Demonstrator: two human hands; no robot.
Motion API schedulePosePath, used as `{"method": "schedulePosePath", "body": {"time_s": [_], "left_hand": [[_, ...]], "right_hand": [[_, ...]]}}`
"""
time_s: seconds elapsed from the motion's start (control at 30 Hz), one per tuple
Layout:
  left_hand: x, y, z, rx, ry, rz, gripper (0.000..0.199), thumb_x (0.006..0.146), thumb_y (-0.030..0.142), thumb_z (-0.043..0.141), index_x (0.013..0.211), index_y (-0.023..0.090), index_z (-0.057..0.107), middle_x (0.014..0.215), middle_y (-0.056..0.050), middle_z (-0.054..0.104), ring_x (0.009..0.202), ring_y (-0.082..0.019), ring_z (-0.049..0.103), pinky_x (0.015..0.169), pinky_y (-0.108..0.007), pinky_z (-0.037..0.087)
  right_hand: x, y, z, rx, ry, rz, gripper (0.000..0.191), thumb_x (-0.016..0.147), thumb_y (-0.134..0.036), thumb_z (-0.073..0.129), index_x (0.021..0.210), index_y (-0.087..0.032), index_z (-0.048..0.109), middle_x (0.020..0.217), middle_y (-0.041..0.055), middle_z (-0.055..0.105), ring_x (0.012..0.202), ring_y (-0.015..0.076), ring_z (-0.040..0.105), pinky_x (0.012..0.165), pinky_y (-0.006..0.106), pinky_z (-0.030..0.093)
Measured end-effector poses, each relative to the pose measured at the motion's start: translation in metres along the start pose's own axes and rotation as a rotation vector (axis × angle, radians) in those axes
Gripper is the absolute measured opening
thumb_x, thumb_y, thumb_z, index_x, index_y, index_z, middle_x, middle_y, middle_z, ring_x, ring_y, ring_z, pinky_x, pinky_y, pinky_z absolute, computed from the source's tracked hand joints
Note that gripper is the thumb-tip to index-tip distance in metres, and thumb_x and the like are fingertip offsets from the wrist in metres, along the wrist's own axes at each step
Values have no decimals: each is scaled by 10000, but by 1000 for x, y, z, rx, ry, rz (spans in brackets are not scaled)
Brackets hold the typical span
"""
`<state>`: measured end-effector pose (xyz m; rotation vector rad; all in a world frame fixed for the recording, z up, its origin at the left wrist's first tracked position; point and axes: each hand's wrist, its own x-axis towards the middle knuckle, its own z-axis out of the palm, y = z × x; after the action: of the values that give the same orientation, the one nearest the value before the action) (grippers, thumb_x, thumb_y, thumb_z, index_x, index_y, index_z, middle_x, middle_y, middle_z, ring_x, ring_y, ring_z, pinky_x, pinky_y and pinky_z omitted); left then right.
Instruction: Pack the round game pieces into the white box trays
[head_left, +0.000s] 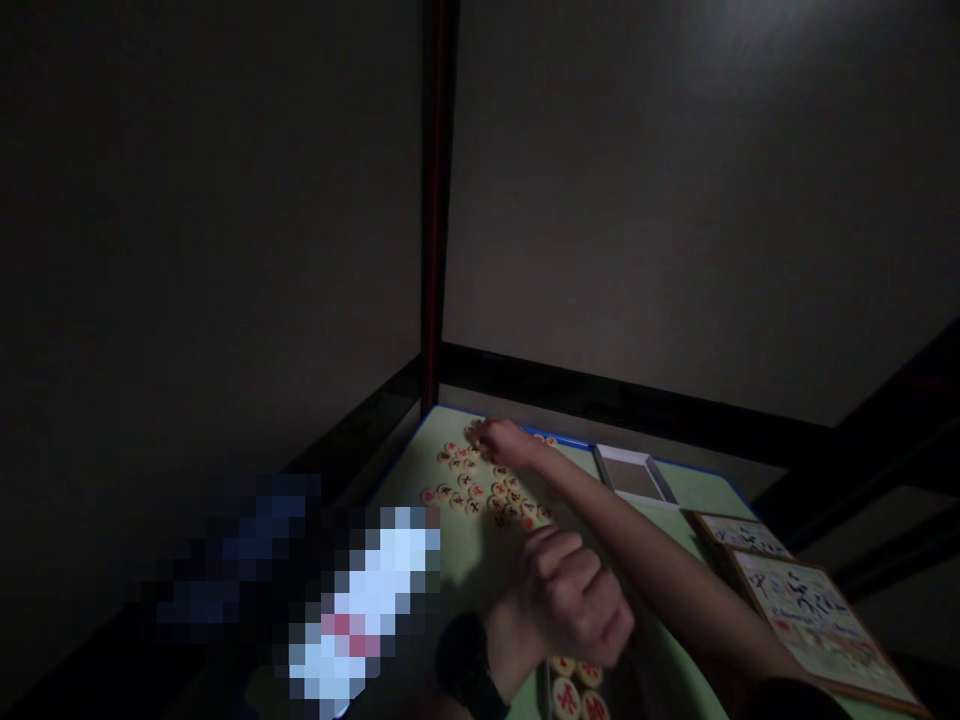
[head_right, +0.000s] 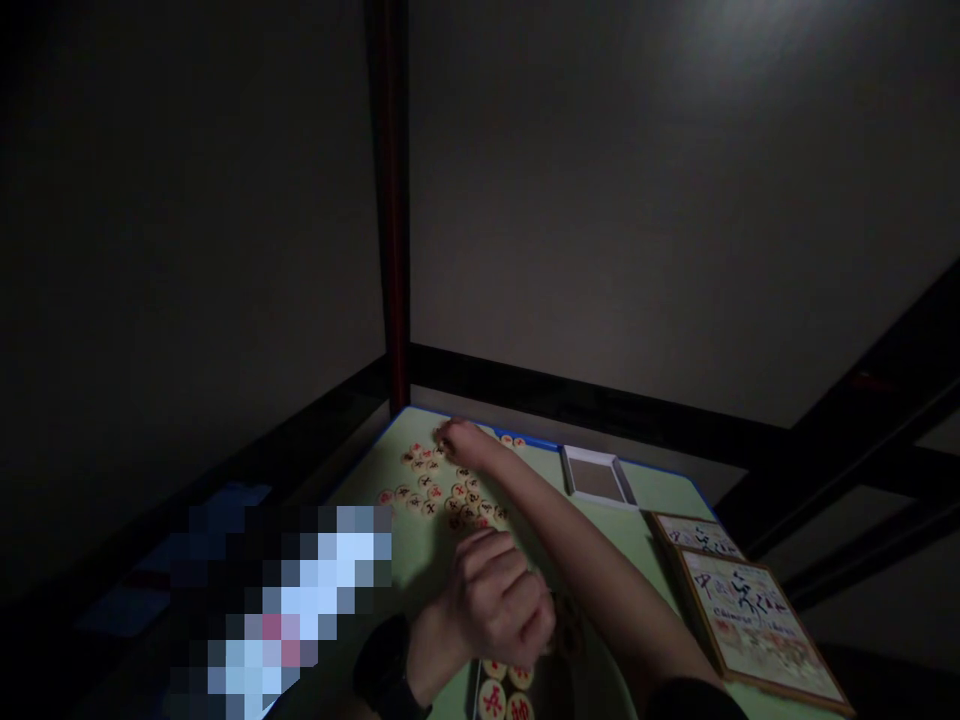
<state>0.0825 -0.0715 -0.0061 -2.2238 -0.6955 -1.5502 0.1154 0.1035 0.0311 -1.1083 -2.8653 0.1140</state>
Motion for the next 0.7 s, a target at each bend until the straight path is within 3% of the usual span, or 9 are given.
{"method": "schedulePosePath", "body": {"time_s": [0.17,0.3,0.4,0.47,0.57,0.63,0.7], "left_hand": [[-1,-3,0,12,-19,8,270,737,252,525,475,211,475,420,1,363,461,-140,396,476,-317,300],[-1,-3,0,14,-26,1,252,732,248,533,489,210,481,431,0,367,484,-147,421,492,-315,323],[2,-4,0,-1,-8,-89,248,753,226,511,508,215,473,451,-4,386,501,-153,433,513,-320,341],[8,-7,-2,-50,-1,-254,266,801,193,474,538,216,447,485,-5,423,512,-145,437,526,-312,347],[17,-14,-4,-195,35,-623,293,916,210,409,623,218,414,569,5,489,540,-127,455,543,-282,364],[19,-21,-2,-314,76,-842,254,961,275,391,714,225,421,649,9,531,599,-131,493,572,-265,397],[17,-28,2,-423,96,-972,188,973,306,382,806,231,425,745,1,564,685,-142,529,626,-266,437]], "right_hand": [[18,-5,8,-44,-38,-25,162,765,-40,563,816,-151,669,918,85,700,866,191,606,766,252,410],[17,-10,12,-61,-40,-18,181,785,-38,550,878,-128,676,962,136,703,935,224,621,810,275,416],[9,-17,9,-50,-9,9,210,816,-49,541,976,-115,660,1013,154,690,966,225,620,829,276,419],[-5,-19,3,-42,35,49,254,861,-83,515,1089,-103,625,1069,166,671,957,220,621,821,281,428],[-43,-19,-7,-1,128,122,323,898,-126,492,1213,-120,565,1123,152,645,939,208,620,807,291,446],[-77,-18,-10,164,299,134,291,865,-135,543,1150,-161,597,1067,111,651,915,204,613,805,305,460],[-113,-19,-10,266,486,133,284,840,-113,542,1112,-169,604,1039,104,653,920,211,613,821,334,471]]}}
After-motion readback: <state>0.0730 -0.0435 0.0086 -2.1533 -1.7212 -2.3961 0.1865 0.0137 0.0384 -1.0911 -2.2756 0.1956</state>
